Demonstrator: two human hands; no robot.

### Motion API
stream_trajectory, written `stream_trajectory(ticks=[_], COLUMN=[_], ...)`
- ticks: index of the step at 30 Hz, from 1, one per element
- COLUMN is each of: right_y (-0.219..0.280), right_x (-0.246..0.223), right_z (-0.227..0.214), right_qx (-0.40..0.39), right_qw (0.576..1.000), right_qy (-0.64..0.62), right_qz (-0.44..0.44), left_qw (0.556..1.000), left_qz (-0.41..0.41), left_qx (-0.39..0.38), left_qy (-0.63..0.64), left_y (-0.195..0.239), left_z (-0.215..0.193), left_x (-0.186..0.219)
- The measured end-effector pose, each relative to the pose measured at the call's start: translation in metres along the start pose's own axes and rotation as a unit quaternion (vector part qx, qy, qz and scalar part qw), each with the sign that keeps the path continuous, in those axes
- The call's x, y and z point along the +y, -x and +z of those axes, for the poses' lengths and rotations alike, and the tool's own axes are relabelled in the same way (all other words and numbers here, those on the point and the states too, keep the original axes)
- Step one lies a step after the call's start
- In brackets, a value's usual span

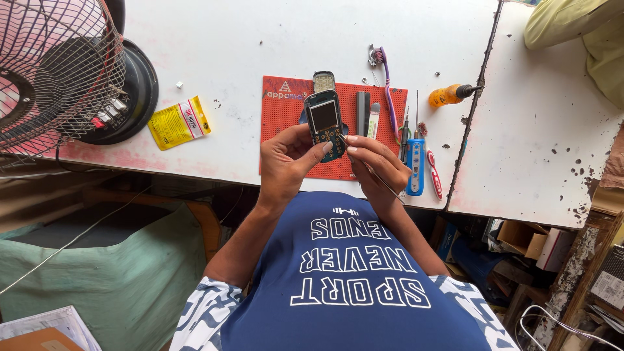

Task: The person uses a heat gun on a mobile phone keypad, then disassembles the phone to remove the battery and keypad. They reassemble the phone with the battery and keypad, then use tweezers to adjust small components inside the device.

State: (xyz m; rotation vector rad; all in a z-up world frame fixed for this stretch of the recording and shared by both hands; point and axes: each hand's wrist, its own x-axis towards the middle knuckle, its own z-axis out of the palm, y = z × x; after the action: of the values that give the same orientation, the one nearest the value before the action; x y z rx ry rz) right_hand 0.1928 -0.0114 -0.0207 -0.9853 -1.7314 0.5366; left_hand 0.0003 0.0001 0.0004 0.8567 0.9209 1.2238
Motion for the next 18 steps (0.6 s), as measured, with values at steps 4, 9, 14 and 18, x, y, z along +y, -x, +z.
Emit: stream_trajectory(ticks=[4,9,14,18], right_y=[0.0007,0.0003,0.0008,0.0006], right_x=[-0.0012,-0.0007,0.0001,0.0007], right_z=[-0.0002,0.0002,0.0012,0.0025], right_qx=[0.001,-0.001,0.008,0.014], right_qw=[1.000,1.000,1.000,1.000], right_qy=[-0.008,-0.011,-0.017,-0.017], right_qz=[0.006,0.007,0.007,0.001], left_qw=[1.000,1.000,1.000,1.000], left_qz=[-0.004,0.000,-0.002,-0.004], left_qx=[0.001,-0.004,-0.004,-0.001], left_qy=[0.002,-0.005,-0.007,-0.007], left_y=[0.0000,0.0000,0.0000,0.0000], left_z=[-0.0003,-0.0007,-0.0006,-0.0010], left_x=[0.0001,0.0005,0.0008,0.0006])
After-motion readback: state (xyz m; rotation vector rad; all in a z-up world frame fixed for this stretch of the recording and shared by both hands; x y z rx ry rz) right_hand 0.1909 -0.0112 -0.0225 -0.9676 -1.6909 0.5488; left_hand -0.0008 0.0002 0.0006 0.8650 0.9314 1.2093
